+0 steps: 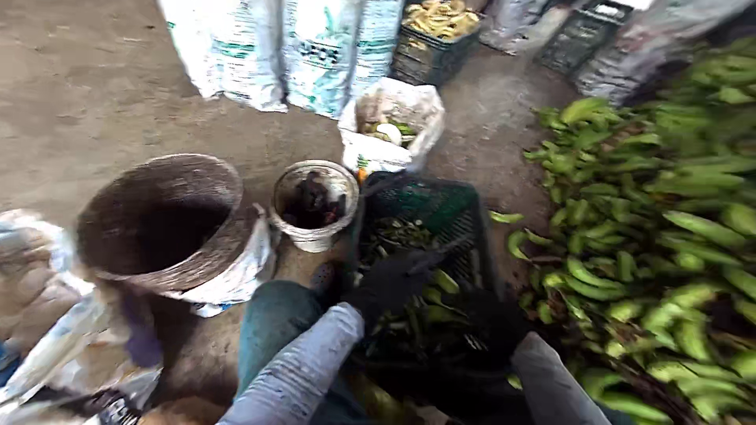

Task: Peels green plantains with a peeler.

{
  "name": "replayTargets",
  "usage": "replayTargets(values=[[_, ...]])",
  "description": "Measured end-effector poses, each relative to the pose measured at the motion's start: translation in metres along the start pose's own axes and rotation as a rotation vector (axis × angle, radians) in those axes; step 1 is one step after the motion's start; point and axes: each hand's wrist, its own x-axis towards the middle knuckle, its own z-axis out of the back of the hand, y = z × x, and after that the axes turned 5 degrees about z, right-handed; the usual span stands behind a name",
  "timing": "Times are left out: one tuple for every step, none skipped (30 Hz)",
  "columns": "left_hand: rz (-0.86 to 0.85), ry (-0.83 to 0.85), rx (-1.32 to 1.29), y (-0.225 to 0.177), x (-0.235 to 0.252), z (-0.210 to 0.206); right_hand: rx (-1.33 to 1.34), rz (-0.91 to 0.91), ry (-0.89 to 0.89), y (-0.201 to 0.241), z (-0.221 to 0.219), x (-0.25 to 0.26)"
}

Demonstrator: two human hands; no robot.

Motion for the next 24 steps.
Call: replayTargets(values=[[-0.006,0.055,-0.028,0.002,0.004,-0.001,0.134,0.019,0.002,0.009,0.011,-0.010],[-0.016,0.119,-0.069,0.005,0.008,-0.004,0.223,0.052,0.002,0.015,0.021,-0.019],[-0.033,0.188,-0.113,0.008,0.012,-0.008,0.291,0.086,-0.007,0.018,0.027,-0.026],[-0.048,0.266,-0.152,0.008,0.012,-0.012,0.356,0.127,-0.026,0.019,0.031,-0.032],[-0.069,0.328,-0.168,0.004,0.012,-0.014,0.405,0.165,-0.056,0.021,0.032,-0.037],[-0.086,0.374,-0.163,-0.002,0.011,-0.015,0.435,0.196,-0.095,0.023,0.032,-0.041],[-0.099,0.418,-0.154,-0.009,0.010,-0.015,0.453,0.221,-0.136,0.023,0.028,-0.043],[-0.108,0.457,-0.135,-0.015,0.010,-0.017,0.464,0.251,-0.167,0.021,0.023,-0.043],[-0.112,0.493,-0.088,-0.020,0.011,-0.019,0.494,0.297,-0.194,0.018,0.015,-0.039],[-0.106,0.513,-0.015,-0.023,0.014,-0.022,0.552,0.332,-0.214,0.013,0.007,-0.033],[-0.075,0.518,0.060,-0.025,0.016,-0.026,0.620,0.367,-0.228,0.012,-0.001,-0.028],[-0.019,0.525,0.106,-0.026,0.016,-0.029,0.679,0.382,-0.247,0.012,-0.007,-0.025],[0.045,0.530,0.101,-0.026,0.015,-0.035,0.715,0.370,-0.278,0.015,-0.012,-0.024],[0.091,0.529,0.059,-0.023,0.013,-0.041,0.736,0.341,-0.314,0.017,-0.014,-0.022],[0.124,0.518,0.020,-0.023,0.011,-0.046,0.769,0.305,-0.360,0.017,-0.016,-0.017],[0.136,0.485,0.013,-0.022,0.007,-0.050,0.820,0.265,-0.413,0.016,-0.017,-0.011],[0.137,0.447,0.028,-0.021,0.004,-0.054,0.876,0.227,-0.470,0.011,-0.019,-0.004],[0.141,0.415,0.035,-0.020,-0.001,-0.058,0.921,0.203,-0.516,0.003,-0.020,0.006],[0.139,0.386,0.041,-0.017,-0.005,-0.061,0.944,0.196,-0.546,-0.006,-0.021,0.014],[0.135,0.362,0.038,-0.014,-0.009,-0.064,0.976,0.178,-0.566,-0.009,-0.021,0.020],[0.132,0.342,0.033,-0.012,-0.013,-0.065,1.017,0.161,-0.571,-0.011,-0.021,0.025],[0.119,0.320,0.013,-0.009,-0.016,-0.066,1.046,0.140,-0.567,-0.011,-0.021,0.028],[0.116,0.305,-0.013,-0.007,-0.020,-0.067,1.042,0.118,-0.548,-0.010,-0.021,0.028],[0.127,0.292,-0.026,-0.007,-0.023,-0.066,0.989,0.102,-0.525,-0.006,-0.020,0.024]])
